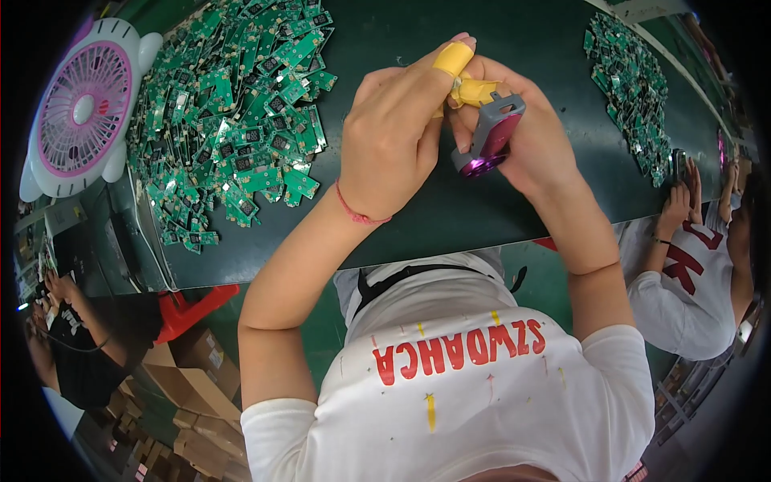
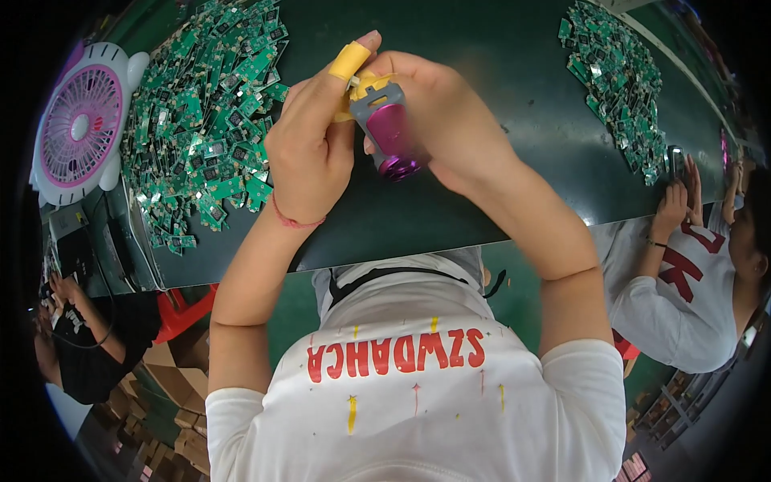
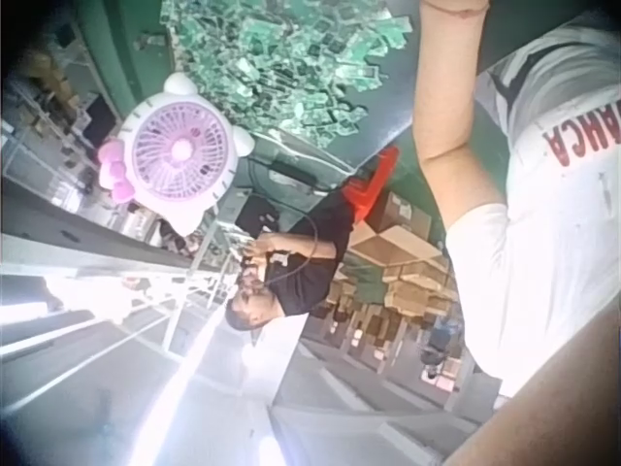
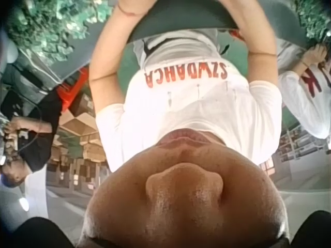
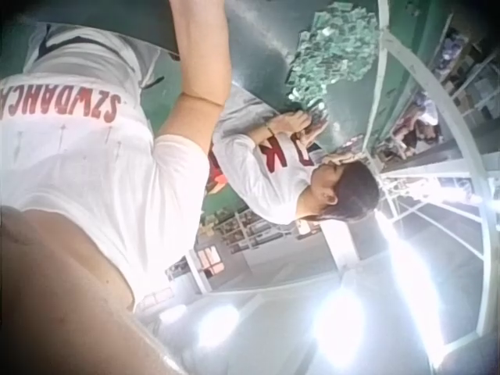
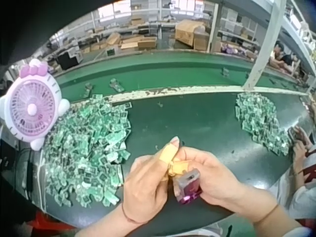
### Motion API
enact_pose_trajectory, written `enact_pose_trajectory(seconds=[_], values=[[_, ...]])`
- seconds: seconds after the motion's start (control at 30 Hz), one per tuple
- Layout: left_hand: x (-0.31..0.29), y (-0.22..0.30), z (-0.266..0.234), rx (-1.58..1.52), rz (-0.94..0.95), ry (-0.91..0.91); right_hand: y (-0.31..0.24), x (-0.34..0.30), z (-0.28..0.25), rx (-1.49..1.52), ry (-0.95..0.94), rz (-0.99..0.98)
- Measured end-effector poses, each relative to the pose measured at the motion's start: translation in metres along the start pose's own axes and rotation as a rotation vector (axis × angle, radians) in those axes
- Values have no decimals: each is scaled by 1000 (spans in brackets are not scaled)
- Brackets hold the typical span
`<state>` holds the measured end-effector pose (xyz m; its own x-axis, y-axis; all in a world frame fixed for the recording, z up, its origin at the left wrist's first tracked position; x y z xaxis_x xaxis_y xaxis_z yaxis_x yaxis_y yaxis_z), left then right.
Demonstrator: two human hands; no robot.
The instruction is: The person assembles electronic circuit boards and batteries into plastic housings by hand.
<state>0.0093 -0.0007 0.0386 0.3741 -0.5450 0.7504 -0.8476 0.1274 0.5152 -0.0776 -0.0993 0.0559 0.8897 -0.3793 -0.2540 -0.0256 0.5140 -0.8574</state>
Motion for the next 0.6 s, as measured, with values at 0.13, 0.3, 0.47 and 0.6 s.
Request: enact_pose_trajectory(seconds=[0.13,0.3,0.47,0.6], values=[[0,0,-1,-8,-4,-34,0,8,-5,-133,-20,-141],[-9,-15,9,-432,-610,-36,-10,9,-5,-578,93,-671],[-18,-18,15,-1716,-1300,-515,-16,3,8,-919,90,-1075],[-17,-15,11,-1767,-1390,-309,-15,3,9,-1036,-197,-1072]])
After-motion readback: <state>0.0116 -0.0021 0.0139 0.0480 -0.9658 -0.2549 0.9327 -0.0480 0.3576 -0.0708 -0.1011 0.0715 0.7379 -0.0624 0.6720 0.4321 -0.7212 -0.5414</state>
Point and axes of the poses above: each hand's wrist, its own x-axis towards the middle knuckle, its own z-axis out of the palm, y = z × x, the point moved 2 cm from there along x, towards the middle knuckle, and after that the axes turned 4 degrees about y, right-handed, at the moved point
